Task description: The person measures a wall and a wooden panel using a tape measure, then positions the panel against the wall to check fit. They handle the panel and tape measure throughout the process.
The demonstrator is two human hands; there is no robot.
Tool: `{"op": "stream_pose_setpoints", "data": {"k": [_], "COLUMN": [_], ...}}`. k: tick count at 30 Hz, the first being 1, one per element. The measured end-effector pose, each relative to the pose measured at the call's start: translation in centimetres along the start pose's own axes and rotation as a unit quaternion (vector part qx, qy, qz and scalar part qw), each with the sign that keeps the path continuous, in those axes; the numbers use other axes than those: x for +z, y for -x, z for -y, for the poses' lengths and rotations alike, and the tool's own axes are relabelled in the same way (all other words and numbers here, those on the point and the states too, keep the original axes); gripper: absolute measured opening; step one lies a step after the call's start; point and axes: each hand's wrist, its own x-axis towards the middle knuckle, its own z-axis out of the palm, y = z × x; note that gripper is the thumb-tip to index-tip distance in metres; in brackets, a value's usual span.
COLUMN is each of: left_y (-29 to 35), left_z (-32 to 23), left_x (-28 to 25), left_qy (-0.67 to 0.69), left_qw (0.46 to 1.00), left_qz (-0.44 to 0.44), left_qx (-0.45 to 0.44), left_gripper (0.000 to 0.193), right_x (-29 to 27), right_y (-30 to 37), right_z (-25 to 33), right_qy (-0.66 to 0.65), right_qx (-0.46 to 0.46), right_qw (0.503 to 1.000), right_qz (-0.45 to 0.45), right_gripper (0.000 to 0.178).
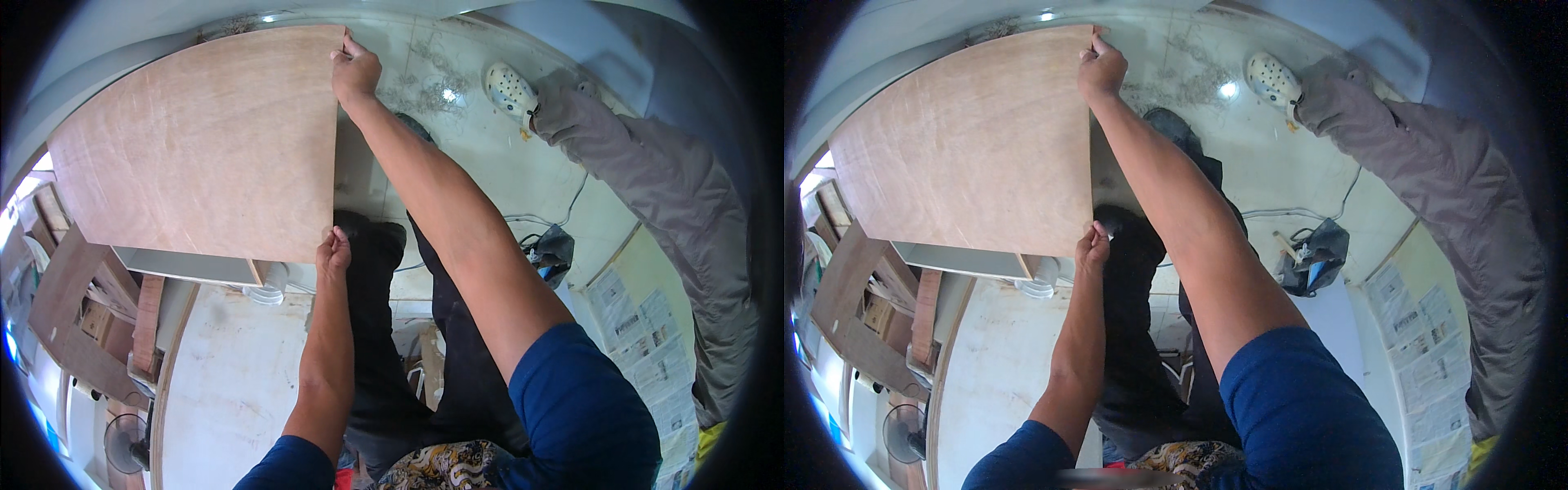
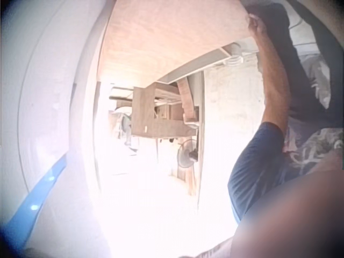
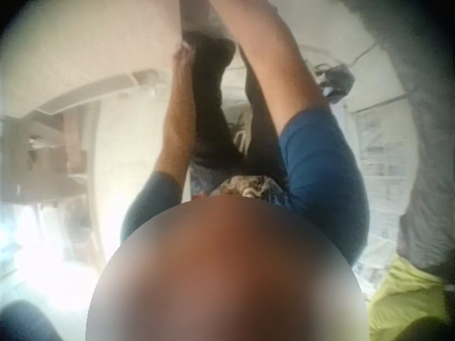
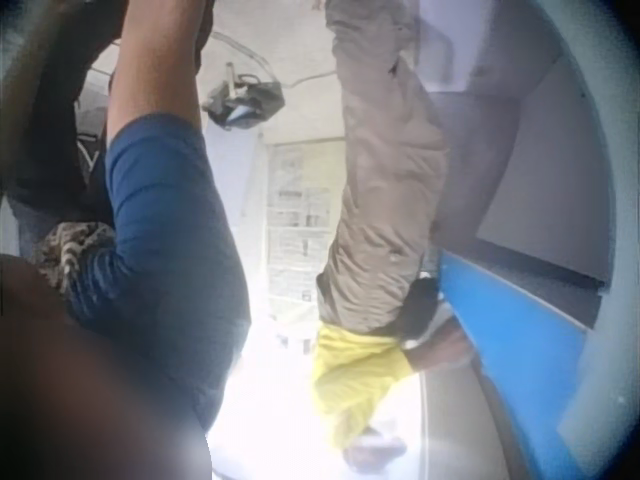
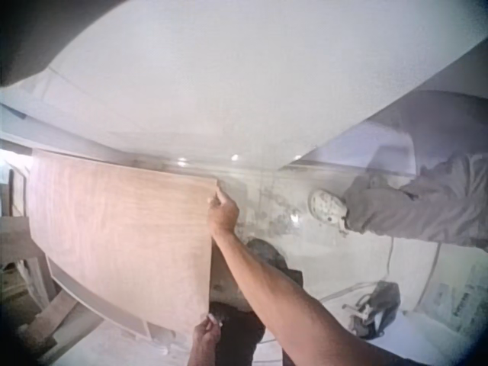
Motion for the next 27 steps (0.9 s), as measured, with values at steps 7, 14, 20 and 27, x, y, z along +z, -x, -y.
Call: {"op": "stream_pose_setpoints", "data": {"k": [7,14,20,27], "left_y": [0.2,0.4,2.1,8.6], "left_z": [0.4,0.2,0.6,-1.6], "left_x": [0.3,0.5,0.7,1.2], "left_qy": [-0.014,-0.019,-0.067,-0.168], "left_qw": [1.0,0.999,0.997,0.979], "left_qz": [-0.004,-0.033,0.022,-0.118], "left_qx": [0.013,0.02,-0.008,0.006], "left_gripper": [0.02,0.016,0.008,0.061], "right_x": [-1.1,-0.4,0.8,-0.9], "right_y": [-0.3,-0.8,-5.2,-5.5], "right_z": [0.7,1.0,-0.5,4.8], "right_qy": [0.045,0.072,0.224,0.408], "right_qx": [-0.02,-0.031,-0.031,-0.3], "right_qw": [0.998,0.995,0.971,0.83], "right_qz": [0.039,0.059,0.08,0.234], "right_gripper": [0.031,0.024,0.026,0.022]}}
